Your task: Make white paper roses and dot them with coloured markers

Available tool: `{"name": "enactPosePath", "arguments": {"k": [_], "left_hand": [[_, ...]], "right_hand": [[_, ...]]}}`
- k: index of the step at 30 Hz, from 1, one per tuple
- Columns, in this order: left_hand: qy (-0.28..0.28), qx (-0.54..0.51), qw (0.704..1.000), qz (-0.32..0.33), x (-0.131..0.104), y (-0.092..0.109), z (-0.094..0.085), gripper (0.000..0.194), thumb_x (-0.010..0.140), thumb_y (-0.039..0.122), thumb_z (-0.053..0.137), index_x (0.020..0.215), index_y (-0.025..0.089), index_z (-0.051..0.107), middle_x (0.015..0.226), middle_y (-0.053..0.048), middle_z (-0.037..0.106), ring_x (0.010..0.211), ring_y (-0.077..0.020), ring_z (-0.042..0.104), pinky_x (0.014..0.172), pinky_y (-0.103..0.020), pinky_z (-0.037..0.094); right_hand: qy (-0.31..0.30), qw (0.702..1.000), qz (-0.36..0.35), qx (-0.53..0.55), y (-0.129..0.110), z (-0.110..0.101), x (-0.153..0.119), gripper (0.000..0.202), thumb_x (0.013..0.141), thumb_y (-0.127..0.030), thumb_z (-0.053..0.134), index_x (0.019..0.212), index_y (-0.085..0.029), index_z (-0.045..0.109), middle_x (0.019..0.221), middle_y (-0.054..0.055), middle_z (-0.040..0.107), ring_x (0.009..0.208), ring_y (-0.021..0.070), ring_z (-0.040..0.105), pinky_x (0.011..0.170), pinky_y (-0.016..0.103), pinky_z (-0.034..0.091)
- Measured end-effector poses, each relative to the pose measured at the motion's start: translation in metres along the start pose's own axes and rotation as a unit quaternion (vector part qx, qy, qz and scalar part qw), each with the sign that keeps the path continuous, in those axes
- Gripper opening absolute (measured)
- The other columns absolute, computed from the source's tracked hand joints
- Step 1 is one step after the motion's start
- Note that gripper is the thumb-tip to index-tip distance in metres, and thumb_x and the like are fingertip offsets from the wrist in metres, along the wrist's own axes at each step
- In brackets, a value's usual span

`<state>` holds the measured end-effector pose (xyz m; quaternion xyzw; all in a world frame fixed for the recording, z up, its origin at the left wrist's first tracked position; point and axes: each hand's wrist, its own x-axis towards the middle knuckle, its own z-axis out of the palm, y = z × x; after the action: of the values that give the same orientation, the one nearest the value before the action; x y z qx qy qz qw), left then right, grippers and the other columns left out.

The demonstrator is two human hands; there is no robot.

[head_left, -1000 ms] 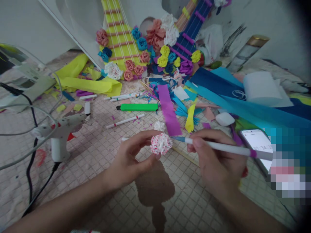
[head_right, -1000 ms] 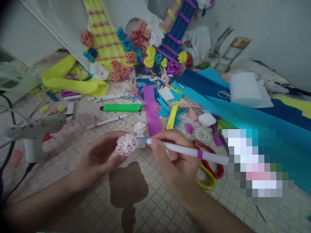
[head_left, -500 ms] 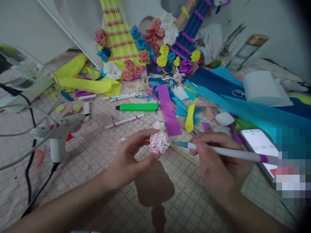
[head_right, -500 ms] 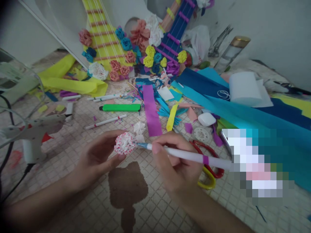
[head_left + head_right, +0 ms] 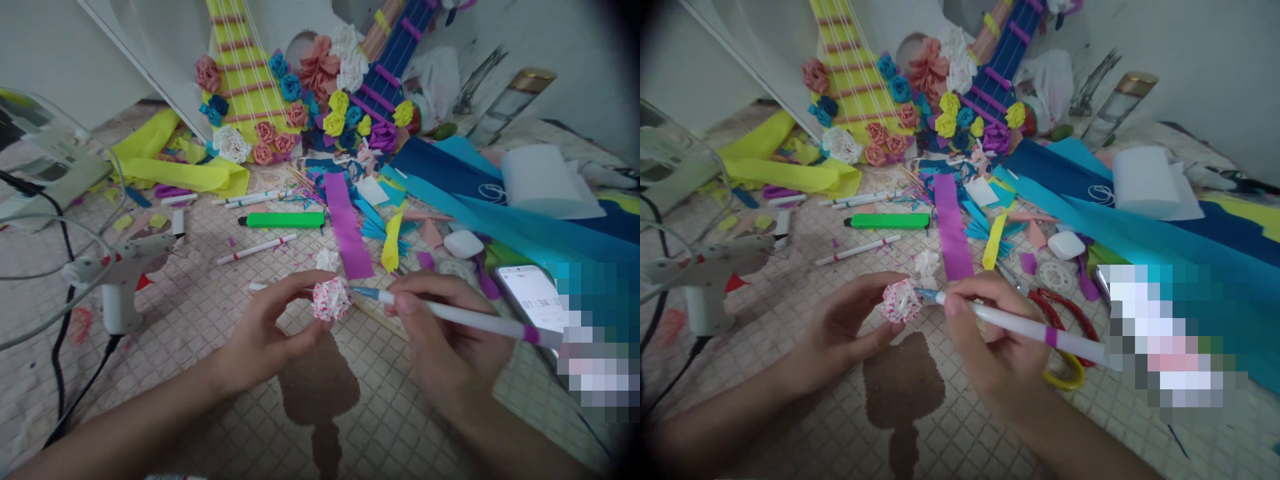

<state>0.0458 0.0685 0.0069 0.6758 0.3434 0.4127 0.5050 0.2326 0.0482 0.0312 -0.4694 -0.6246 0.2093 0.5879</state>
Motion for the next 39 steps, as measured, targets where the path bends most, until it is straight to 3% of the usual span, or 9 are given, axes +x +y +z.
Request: {"name": "enactPosePath", "arguments": {"k": [2, 6, 10, 15, 20, 31, 35, 39], "left_hand": [[0.002, 0.016, 1.0, 0.007, 0.0001, -0.0002, -0.0001, 0.046, 0.077, 0.009, 0.062, 0.117, 0.031, 0.054, 0.107, 0.003, 0.064, 0.097, -0.0108, 0.058, 0.088, -0.021, 0.046], [0.01, 0.052, 0.998, 0.028, 0.0023, 0.0025, 0.0009, 0.046, 0.073, 0.007, 0.064, 0.113, 0.029, 0.056, 0.105, 0.003, 0.066, 0.094, -0.0113, 0.06, 0.086, -0.022, 0.046], [0.02, 0.076, 0.996, 0.037, 0.0034, 0.0044, 0.0014, 0.043, 0.071, 0.007, 0.064, 0.109, 0.025, 0.057, 0.102, 0.001, 0.067, 0.091, -0.0123, 0.061, 0.084, -0.023, 0.048], [0.019, 0.114, 0.992, 0.048, 0.0028, 0.0032, 0.0008, 0.043, 0.07, 0.009, 0.064, 0.11, 0.023, 0.057, 0.099, -0.002, 0.067, 0.087, -0.015, 0.061, 0.081, -0.027, 0.049], [0.017, 0.153, 0.986, 0.068, 0.0044, 0.0056, 0.0011, 0.042, 0.07, 0.01, 0.064, 0.11, 0.023, 0.057, 0.095, -0.003, 0.067, 0.085, -0.0167, 0.061, 0.077, -0.029, 0.05], [0.017, 0.178, 0.981, 0.07, 0.0042, 0.0077, 0.0007, 0.042, 0.07, 0.013, 0.064, 0.11, 0.022, 0.057, 0.093, -0.004, 0.067, 0.084, -0.0175, 0.062, 0.075, -0.03, 0.05], [0.009, 0.186, 0.98, 0.074, 0.0046, 0.0079, 0.0003, 0.041, 0.071, 0.012, 0.063, 0.11, 0.021, 0.056, 0.093, -0.004, 0.067, 0.085, -0.0175, 0.062, 0.074, -0.03, 0.05], [0.009, 0.187, 0.979, 0.077, 0.0044, 0.007, 0.0004, 0.042, 0.07, 0.012, 0.064, 0.111, 0.022, 0.056, 0.093, -0.004, 0.067, 0.084, -0.0177, 0.062, 0.075, -0.03, 0.05]], "right_hand": [[0.004, 1.0, -0.006, 0.003, 0.0003, 0.0006, -0.0005, 0.012, 0.078, -0.011, 0.058, 0.083, -0.022, 0.063, 0.07, -0.002, 0.062, 0.059, 0.0108, 0.056, 0.05, 0.023, 0.047], [-0.059, 0.998, 0.006, -0.022, 0.0, 0.0009, -0.0011, 0.013, 0.077, -0.011, 0.06, 0.082, -0.022, 0.062, 0.071, -0.002, 0.063, 0.062, 0.0108, 0.057, 0.052, 0.023, 0.047], [-0.028, 0.998, -0.052, -0.01, -0.0016, -0.0005, -0.0006, 0.015, 0.077, -0.008, 0.059, 0.083, -0.021, 0.062, 0.069, -0.001, 0.062, 0.068, 0.0131, 0.058, 0.056, 0.025, 0.049], [-0.081, 0.995, -0.047, -0.038, -0.0047, -0.0003, -0.0013, 0.017, 0.076, -0.01, 0.06, 0.086, -0.023, 0.061, 0.072, -0.001, 0.064, 0.066, 0.0138, 0.06, 0.053, 0.026, 0.05], [-0.037, 0.998, -0.036, -0.019, -0.0056, 0.0006, -0.0025, 0.017, 0.077, -0.01, 0.059, 0.085, -0.025, 0.062, 0.069, 0.0, 0.063, 0.066, 0.0165, 0.059, 0.054, 0.03, 0.049], [-0.046, 0.998, -0.008, -0.037, -0.0026, 0.0001, -0.0024, 0.017, 0.077, -0.009, 0.061, 0.086, -0.024, 0.063, 0.073, -0.001, 0.063, 0.064, 0.0136, 0.055, 0.055, 0.029, 0.048], [-0.024, 0.999, -0.035, -0.019, -0.0034, -0.0005, -0.0029, 0.017, 0.078, -0.009, 0.059, 0.086, -0.024, 0.063, 0.072, 0.0, 0.063, 0.069, 0.0154, 0.057, 0.057, 0.03, 0.048], [-0.076, 0.996, -0.028, -0.037, -0.0054, 0.0003, -0.0005, 0.017, 0.077, -0.01, 0.059, 0.086, -0.024, 0.062, 0.072, 0.0, 0.063, 0.064, 0.0144, 0.058, 0.053, 0.028, 0.049]]}}
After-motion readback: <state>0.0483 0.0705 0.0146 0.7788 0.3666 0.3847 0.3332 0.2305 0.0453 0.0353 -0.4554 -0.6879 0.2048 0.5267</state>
